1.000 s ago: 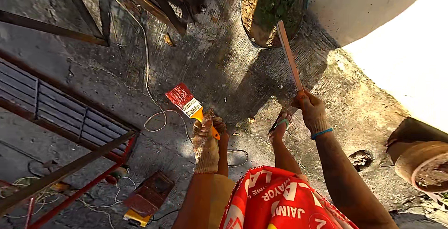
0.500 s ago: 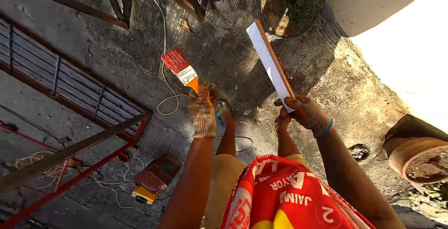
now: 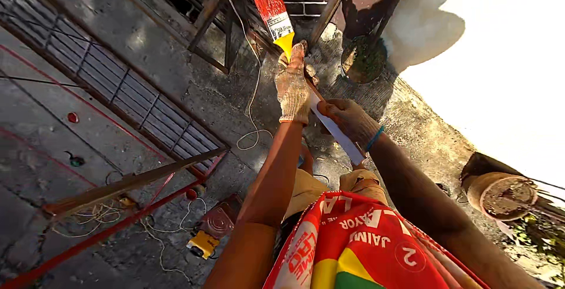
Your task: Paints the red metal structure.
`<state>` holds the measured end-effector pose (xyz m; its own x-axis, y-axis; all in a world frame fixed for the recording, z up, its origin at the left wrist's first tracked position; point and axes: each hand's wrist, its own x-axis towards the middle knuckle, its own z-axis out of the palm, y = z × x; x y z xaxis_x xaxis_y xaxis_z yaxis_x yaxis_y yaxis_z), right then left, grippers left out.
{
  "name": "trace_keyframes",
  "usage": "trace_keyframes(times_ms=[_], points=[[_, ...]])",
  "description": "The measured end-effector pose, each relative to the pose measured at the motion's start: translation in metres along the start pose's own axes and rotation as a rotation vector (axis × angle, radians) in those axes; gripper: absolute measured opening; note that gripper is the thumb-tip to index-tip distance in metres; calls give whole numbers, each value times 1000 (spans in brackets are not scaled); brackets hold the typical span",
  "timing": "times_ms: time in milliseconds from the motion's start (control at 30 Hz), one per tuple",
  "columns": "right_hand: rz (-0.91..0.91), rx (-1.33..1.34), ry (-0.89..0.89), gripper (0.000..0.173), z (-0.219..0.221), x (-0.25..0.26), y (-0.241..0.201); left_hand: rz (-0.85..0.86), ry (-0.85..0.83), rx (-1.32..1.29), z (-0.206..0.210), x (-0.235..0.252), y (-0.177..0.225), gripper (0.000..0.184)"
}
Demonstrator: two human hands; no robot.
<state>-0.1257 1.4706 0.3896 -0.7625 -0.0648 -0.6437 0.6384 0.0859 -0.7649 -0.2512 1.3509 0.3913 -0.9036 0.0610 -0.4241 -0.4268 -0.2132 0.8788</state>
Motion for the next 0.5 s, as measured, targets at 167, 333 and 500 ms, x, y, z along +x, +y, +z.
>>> trace_keyframes(times_ms=[167,333,500], points=[[-119,-253,65,48,15,-57,-24,60,28,4,-4,-13,66,28],[-673,-1035,252,66,17,-90,-36,62,197,71,-8,-44,95,37],[-684,-1075,270,57,12,-88,-64,76,282,53,18,-70,94,36]])
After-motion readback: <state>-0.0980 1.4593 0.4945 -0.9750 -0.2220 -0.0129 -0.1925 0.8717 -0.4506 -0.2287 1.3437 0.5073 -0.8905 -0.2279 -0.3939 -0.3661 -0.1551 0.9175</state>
